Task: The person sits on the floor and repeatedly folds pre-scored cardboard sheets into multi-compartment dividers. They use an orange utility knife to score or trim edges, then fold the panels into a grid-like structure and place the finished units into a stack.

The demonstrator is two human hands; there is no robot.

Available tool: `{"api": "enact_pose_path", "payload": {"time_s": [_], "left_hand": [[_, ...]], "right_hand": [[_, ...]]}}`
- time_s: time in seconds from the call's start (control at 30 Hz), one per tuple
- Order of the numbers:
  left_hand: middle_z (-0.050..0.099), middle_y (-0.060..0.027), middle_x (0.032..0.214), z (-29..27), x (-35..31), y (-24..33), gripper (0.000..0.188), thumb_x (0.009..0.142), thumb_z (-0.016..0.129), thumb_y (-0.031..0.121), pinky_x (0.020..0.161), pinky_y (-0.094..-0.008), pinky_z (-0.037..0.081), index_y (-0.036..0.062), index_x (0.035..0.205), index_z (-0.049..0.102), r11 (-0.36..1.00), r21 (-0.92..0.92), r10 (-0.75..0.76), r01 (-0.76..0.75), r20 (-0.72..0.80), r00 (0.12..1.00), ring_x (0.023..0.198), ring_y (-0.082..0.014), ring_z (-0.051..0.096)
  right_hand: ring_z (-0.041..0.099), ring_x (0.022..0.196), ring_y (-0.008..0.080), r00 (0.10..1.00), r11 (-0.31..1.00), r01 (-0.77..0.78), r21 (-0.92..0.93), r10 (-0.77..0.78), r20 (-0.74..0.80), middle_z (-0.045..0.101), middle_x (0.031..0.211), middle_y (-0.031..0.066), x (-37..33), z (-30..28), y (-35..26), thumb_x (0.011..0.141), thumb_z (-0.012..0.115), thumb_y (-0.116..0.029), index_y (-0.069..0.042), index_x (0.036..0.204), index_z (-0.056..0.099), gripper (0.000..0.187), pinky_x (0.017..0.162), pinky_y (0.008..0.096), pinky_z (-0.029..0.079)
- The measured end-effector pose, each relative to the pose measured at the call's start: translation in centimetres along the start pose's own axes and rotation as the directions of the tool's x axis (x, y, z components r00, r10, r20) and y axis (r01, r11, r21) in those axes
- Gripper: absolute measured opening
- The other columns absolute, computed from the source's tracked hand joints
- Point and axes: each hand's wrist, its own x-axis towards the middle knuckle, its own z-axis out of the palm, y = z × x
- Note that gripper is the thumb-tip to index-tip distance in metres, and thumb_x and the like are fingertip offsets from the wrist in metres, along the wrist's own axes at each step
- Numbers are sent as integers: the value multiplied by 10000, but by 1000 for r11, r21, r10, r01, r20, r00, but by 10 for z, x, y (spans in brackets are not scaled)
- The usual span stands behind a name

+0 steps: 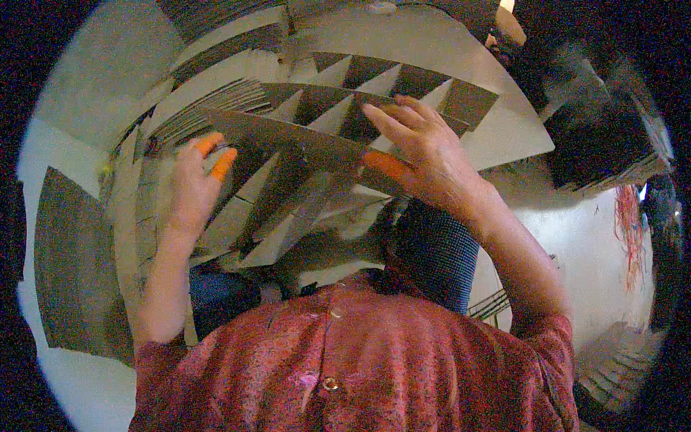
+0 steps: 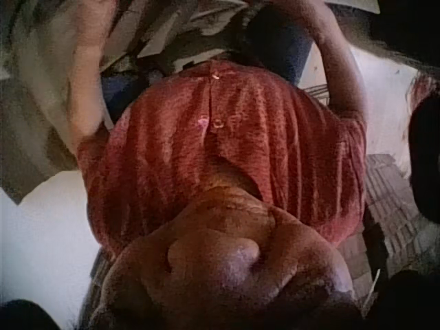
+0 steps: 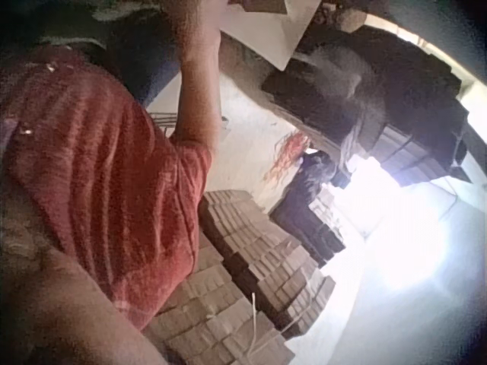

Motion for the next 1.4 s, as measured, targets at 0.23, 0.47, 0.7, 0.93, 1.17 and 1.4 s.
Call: {"api": "enact_pose_path", "payload": {"time_s": [0.23, 0.47, 0.7, 0.93, 1.17, 1.4], "left_hand": [[635, -212, 817, 15, 5, -42, 213, 843, 615, 192, 699, -399, 479, 12, 948, 657, 985, -57, -111, 163, 512, 852, 757, -357, 615], [632, -199, 820, 29, 17, -32, 195, 840, 591, 200, 676, -424, 481, 64, 959, 662, 985, -80, -76, 152, 590, 804, 757, -369, 607], [628, -213, 862, 54, 21, -43, 203, 826, 562, 146, 690, -461, 487, 67, 999, 634, 986, -150, 13, 65, 468, 884, 784, -390, 604], [613, -248, 827, 68, 25, -43, 207, 777, 549, 75, 698, -481, 483, 7, 965, 606, 988, -115, -33, 100, 479, 877, 787, -409, 598], [613, -250, 796, 53, 35, -20, 206, 763, 538, 49, 692, -480, 480, -25, 940, 615, 998, 31, -68, 61, 532, 844, 783, -408, 598], [638, -203, 803, 66, 50, -37, 299, 839, 605, 212, 686, -419, 495, 8, 1056, 626, 893, -335, -96, 299, 507, 857, 762, -341, 629]], "right_hand": [[576, 906, 350, 941, 997, 53, 58, -70, 331, 609, 898, 185, 56, 46, -24, 785, 602, -65, -87, 1319, 445, 557, 787, 419, 462], [578, 737, 386, 945, 987, 92, 130, -128, 300, 582, 766, 217, 61, 43, -12, 740, 543, 18, -8, 1260, 481, 525, 677, 444, 468], [557, 751, 395, 944, 977, 36, 209, -102, 314, 571, 779, 225, 64, 38, -8, 712, 505, 62, -4, 1266, 479, 558, 710, 439, 455], [546, 755, 381, 949, 971, 83, 225, -146, 280, 567, 767, 213, 67, 37, -9, 721, 499, 61, 7, 1250, 491, 532, 728, 441, 441], [557, 778, 356, 934, 981, 104, 162, -152, 323, 579, 769, 185, 69, 31, -13, 730, 512, 23, 11, 1230, 503, 500, 747, 424, 447], [572, 815, 335, 898, 994, 110, -15, -93, 431, 588, 770, 162, 60, 60, 10, 696, 545, 24, 20, 1235, 498, 540, 821, 391, 445]]}}
